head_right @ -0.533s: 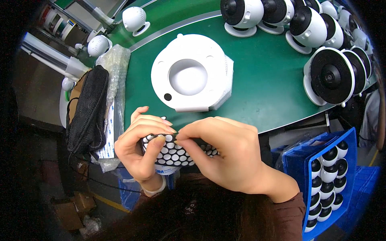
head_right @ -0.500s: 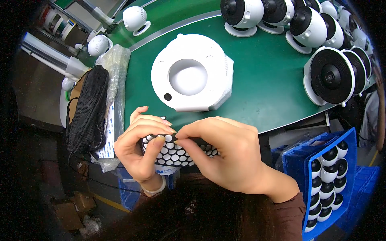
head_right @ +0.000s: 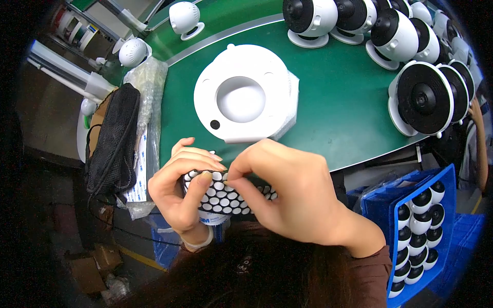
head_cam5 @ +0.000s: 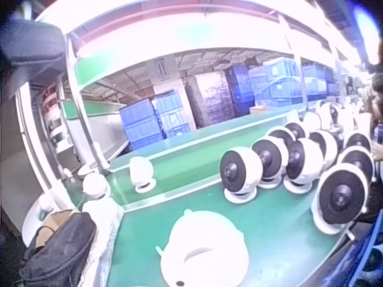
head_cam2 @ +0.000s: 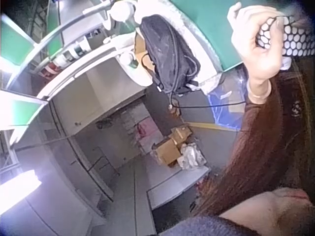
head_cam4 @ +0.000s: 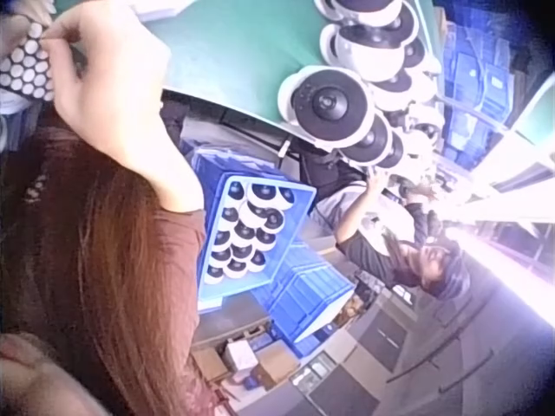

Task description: Applying small circular stickers to security camera housings and organizing components on a factory assembly line.

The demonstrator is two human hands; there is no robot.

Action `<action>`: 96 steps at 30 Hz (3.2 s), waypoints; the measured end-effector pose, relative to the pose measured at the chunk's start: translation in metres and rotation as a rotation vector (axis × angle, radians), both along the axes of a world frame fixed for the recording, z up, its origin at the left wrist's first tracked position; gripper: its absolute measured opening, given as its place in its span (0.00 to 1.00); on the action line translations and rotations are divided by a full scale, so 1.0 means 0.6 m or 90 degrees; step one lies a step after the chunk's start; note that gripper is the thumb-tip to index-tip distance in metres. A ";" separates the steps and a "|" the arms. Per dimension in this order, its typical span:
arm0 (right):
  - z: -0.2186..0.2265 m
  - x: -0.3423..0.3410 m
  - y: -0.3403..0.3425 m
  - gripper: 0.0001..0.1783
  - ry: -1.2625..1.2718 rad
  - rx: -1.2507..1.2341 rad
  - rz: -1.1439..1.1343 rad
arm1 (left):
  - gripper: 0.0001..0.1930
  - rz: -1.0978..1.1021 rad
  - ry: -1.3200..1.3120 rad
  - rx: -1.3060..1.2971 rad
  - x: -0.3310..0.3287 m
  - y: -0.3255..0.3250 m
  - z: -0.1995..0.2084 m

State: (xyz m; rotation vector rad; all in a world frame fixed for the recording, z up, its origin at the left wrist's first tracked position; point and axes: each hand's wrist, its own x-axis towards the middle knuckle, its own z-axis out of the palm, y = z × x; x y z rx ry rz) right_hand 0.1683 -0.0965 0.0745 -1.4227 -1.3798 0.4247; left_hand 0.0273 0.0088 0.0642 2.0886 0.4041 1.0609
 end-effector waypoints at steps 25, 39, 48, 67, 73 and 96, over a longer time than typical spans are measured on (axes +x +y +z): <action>-0.001 0.043 0.014 0.02 0.043 0.025 -0.281 | 0.04 -0.020 -0.074 -0.226 0.038 0.009 -0.022; -0.028 0.034 -0.011 0.16 0.069 0.192 -0.306 | 0.05 0.064 -0.033 -0.098 0.006 -0.006 -0.013; -0.022 -0.005 -0.020 0.12 0.264 -0.084 0.048 | 0.08 -0.052 -0.047 -0.090 -0.008 -0.011 -0.001; -0.028 -0.005 -0.017 0.07 -0.049 0.089 -0.100 | 0.05 -0.041 0.137 0.030 0.006 -0.009 0.012; -0.024 -0.005 -0.018 0.09 -0.101 0.089 -0.126 | 0.03 -0.038 0.112 0.029 0.018 -0.010 0.006; 0.035 0.088 0.034 0.06 0.079 0.022 -0.209 | 0.03 0.001 0.086 -0.042 0.032 0.002 0.001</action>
